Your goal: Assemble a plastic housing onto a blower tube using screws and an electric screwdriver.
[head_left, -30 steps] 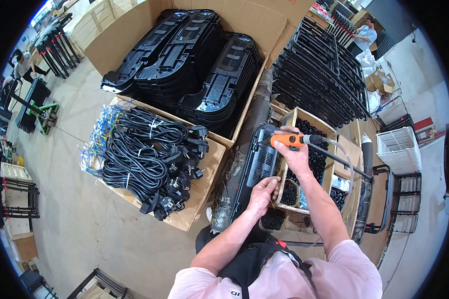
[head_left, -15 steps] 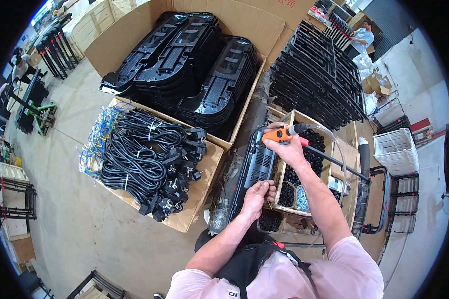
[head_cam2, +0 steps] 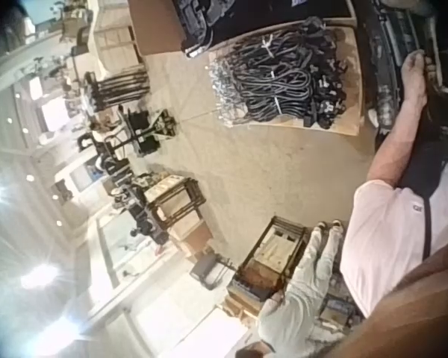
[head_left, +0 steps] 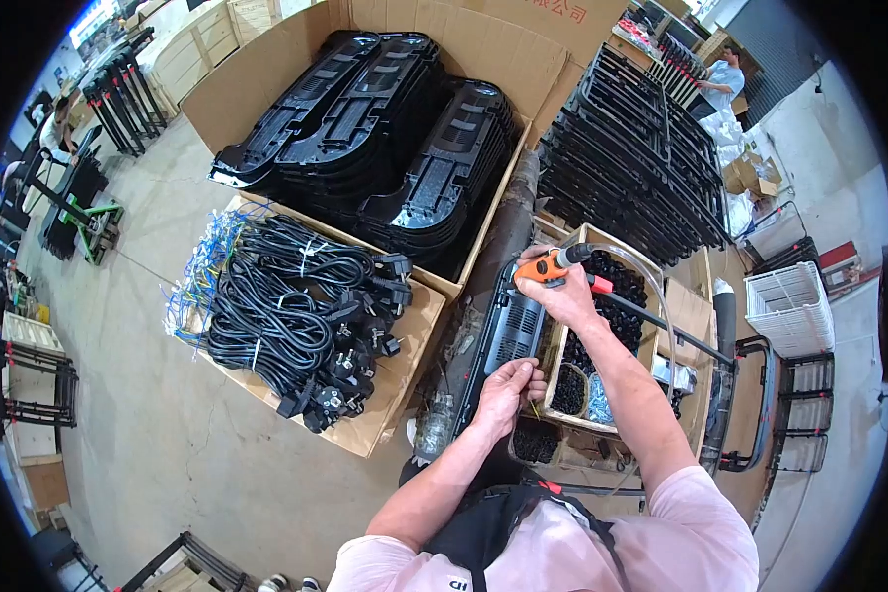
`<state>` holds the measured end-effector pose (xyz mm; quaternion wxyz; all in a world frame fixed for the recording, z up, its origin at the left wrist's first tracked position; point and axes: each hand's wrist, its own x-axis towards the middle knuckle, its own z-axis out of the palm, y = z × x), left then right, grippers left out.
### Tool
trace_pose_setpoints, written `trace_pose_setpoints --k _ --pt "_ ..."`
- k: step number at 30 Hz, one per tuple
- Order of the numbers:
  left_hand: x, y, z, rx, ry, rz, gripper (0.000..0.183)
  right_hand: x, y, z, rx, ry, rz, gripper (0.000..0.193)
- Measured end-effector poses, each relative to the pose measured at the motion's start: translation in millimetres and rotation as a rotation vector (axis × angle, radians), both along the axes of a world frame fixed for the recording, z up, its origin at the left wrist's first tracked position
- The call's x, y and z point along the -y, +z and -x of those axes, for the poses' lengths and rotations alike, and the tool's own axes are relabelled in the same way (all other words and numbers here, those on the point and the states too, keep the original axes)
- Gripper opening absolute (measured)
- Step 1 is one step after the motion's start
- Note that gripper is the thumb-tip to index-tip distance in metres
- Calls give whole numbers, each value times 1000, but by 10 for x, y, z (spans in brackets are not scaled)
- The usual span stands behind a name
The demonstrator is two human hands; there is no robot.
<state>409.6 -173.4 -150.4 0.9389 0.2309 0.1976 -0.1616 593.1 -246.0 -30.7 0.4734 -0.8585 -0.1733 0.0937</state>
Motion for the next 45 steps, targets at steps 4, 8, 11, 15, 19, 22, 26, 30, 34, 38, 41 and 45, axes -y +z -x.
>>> trace_pose_setpoints --k 4,8,11,15,19,22,26,30,34,38,41,45 --pt "23 0 -9 -25 36 -2 23 36 -27 -39 8 8 -17 46" --pt "24 89 -11 -71 102 -33 25 138 7 27 17 -3 -121 52" --pt "-6 89 11 -58 111 -69 27 313 145 255 -32 -81 -341 51" --pt "-87 -19 41 -24 153 12 28 543 388 659 -138 -92 -393 54" --pt "-130 -101 -18 -34 179 269 29 693 447 1001 -222 -117 -461 55" --pt "-121 -135 -42 15 194 444 31 742 439 1140 -225 -127 -473 55" --pt "-92 -33 -89 -36 198 349 33 825 414 1174 -223 -176 -470 57" --pt "-111 18 -92 -76 203 301 32 828 459 1182 -267 -228 -518 58" --pt "-103 75 -108 -110 208 296 30 858 390 1168 -254 -184 -514 59" --pt "-119 46 -133 -108 190 268 31 784 396 1176 -241 -148 -482 59" --pt "-146 32 -140 -86 154 268 31 761 375 1167 -234 -145 -460 59" --pt "-201 11 -139 -26 129 287 30 755 390 1175 -233 -147 -462 59"
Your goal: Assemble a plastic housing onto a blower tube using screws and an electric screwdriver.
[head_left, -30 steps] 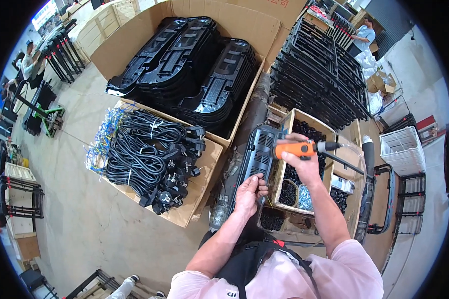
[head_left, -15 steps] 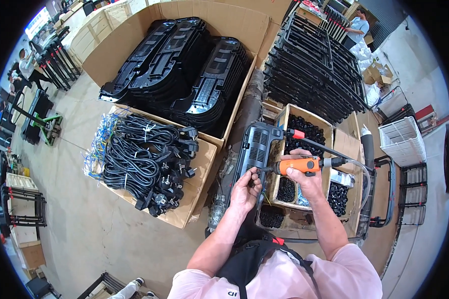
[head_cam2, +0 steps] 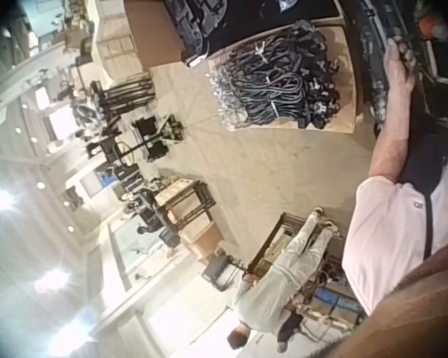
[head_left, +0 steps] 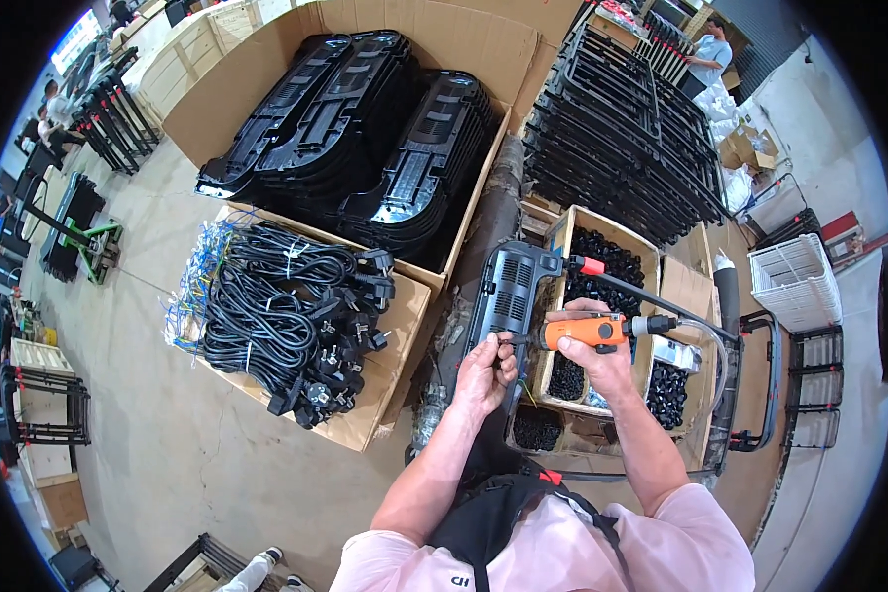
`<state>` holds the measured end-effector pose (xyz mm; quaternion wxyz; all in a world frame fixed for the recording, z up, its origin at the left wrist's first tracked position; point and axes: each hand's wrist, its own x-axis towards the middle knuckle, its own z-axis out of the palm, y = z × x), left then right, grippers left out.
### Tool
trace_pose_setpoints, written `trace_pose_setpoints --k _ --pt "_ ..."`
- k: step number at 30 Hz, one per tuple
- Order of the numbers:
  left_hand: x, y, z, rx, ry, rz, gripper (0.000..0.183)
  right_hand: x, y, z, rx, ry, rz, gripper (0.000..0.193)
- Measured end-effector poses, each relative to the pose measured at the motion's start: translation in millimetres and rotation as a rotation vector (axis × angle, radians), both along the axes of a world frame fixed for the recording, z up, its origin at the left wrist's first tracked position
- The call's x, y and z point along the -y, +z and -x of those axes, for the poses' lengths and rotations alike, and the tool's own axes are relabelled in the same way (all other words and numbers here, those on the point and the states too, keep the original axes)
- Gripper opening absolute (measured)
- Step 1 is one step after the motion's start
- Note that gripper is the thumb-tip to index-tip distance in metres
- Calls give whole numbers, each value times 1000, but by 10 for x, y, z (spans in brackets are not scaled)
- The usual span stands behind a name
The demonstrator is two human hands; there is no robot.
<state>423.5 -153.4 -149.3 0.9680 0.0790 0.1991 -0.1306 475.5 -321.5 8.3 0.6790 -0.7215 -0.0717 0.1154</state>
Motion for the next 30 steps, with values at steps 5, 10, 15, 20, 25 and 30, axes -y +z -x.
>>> trace_pose_setpoints --k 5,10,15,20,25,30 --pt "-4 1 -6 64 -11 -48 31 -26 -12 30 -68 -61 -38 59" --pt "190 13 -64 -12 191 122 36 -75 -157 72 -35 -113 -66 57" --pt "314 156 -86 -103 239 55 39 -121 -156 92 36 -143 -30 55" --pt "377 79 122 -171 97 -103 34 -247 -249 -96 102 -125 29 54" --pt "408 137 293 -236 17 -165 28 -385 -383 -333 139 -94 101 54" --pt "353 -32 481 -141 -26 -182 26 -517 -480 -449 144 -67 111 52"
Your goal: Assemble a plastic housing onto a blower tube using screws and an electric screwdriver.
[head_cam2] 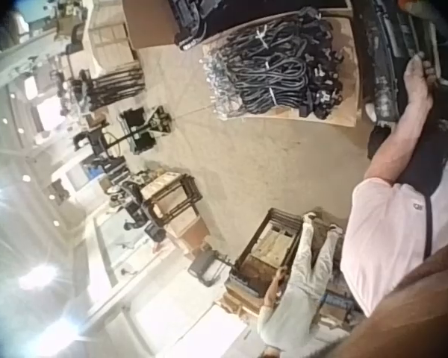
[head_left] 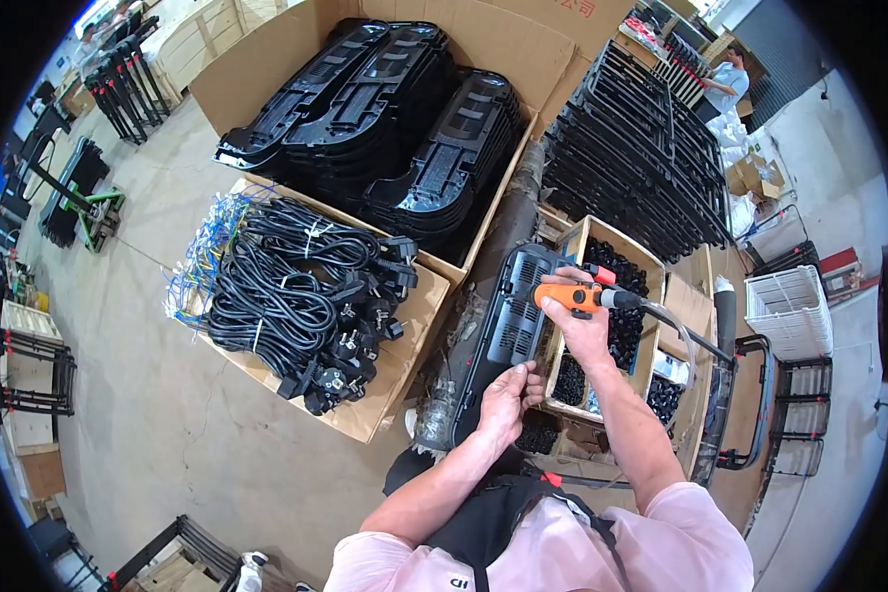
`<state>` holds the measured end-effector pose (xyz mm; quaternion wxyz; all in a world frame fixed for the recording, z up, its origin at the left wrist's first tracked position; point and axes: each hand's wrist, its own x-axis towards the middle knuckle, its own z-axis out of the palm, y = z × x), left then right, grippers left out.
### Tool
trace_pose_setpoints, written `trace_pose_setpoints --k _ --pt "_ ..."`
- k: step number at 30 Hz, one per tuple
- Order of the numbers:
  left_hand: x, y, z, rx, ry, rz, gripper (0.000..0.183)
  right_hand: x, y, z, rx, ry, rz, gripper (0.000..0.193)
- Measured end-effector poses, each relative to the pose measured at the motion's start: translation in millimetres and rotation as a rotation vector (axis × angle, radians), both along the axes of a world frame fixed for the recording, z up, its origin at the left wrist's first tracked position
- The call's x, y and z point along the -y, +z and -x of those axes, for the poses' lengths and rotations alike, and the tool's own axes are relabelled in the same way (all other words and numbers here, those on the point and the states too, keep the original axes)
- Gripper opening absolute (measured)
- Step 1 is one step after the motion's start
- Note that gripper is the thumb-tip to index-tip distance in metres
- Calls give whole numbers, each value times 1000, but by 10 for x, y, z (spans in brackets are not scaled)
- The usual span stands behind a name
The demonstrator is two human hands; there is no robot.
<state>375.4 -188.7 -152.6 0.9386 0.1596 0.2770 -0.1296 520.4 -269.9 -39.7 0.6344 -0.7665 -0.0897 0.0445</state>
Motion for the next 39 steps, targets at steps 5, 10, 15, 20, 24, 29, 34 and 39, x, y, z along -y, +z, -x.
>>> trace_pose_setpoints --k 5,10,15,20,24,29,34,39 --pt "-35 100 108 -22 7 33 28 -37 -36 -59 35 39 72 50" --pt "-98 126 231 18 -4 63 31 -150 41 -215 65 119 205 42" --pt "-133 91 382 23 -102 62 33 -227 -67 -343 124 182 299 29" --pt "-130 59 540 2 -64 99 30 -250 -4 -350 83 195 355 34" --pt "-112 31 633 -30 -44 117 31 -188 36 -282 62 189 269 45" --pt "-139 17 726 -113 78 158 28 48 425 432 -62 210 27 52" --pt "-127 -58 677 -66 264 279 28 501 460 1117 -229 295 2 58" --pt "-72 -8 689 -70 274 262 27 632 460 1322 -241 264 -40 57"
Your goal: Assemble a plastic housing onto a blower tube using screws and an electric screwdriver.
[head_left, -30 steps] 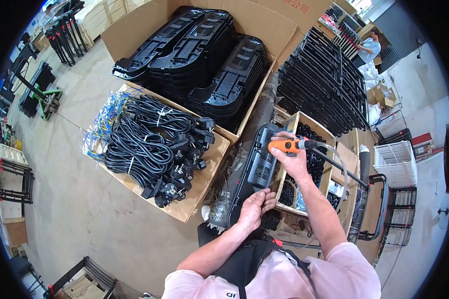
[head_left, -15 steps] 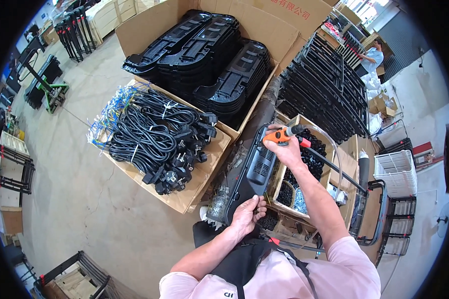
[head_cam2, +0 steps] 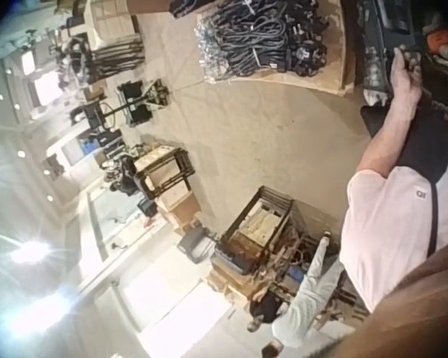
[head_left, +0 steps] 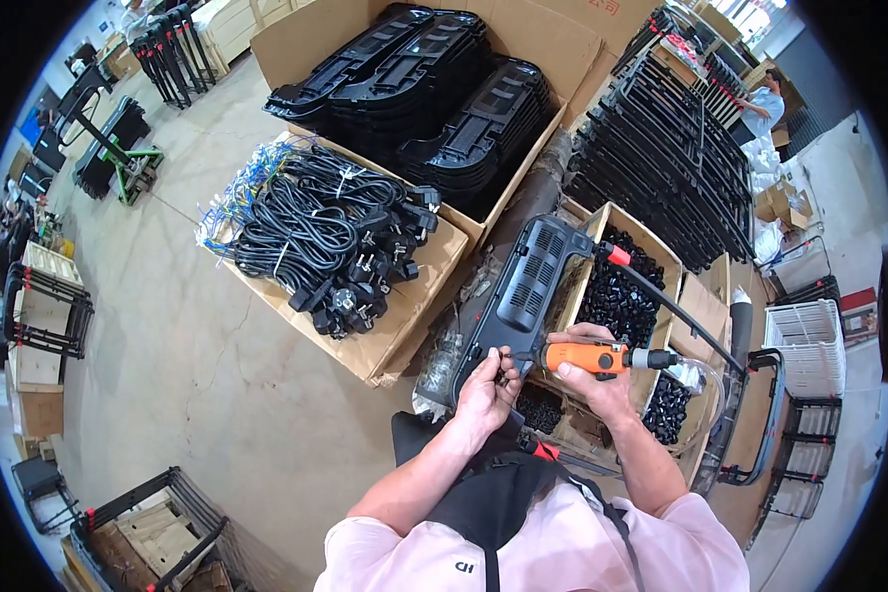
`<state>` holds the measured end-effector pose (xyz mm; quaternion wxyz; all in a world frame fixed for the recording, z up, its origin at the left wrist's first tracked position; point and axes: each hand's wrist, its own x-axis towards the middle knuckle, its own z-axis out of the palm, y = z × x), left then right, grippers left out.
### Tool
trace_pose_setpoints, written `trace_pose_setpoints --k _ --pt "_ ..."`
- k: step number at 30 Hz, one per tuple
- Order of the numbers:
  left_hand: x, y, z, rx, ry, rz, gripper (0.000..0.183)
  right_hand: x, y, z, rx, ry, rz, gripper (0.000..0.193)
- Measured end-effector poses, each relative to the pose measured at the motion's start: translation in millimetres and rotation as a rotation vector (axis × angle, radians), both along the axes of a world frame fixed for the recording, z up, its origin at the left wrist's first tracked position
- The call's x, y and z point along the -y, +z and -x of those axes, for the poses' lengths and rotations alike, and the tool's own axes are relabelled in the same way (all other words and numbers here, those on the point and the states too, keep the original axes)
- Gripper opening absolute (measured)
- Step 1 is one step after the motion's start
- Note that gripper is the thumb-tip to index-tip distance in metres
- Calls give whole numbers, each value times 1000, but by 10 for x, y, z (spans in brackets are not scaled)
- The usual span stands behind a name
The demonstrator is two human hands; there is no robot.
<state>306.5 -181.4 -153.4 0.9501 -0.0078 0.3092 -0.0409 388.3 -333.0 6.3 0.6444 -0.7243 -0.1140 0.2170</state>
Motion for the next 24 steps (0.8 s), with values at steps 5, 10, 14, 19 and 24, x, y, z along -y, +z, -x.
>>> trace_pose_setpoints --k 5,10,14,19,24 --pt "55 10 86 100 -11 13 28 80 -33 60 11 28 -20 56" --pt "57 67 185 125 1 18 30 63 -61 93 -1 44 -22 56" --pt "13 80 204 120 31 63 31 -23 -109 123 -3 57 -29 55" --pt "24 54 195 105 30 -3 37 -191 -170 113 15 77 -20 54" --pt "70 143 260 55 -81 -127 41 -325 -406 27 97 71 -24 54"
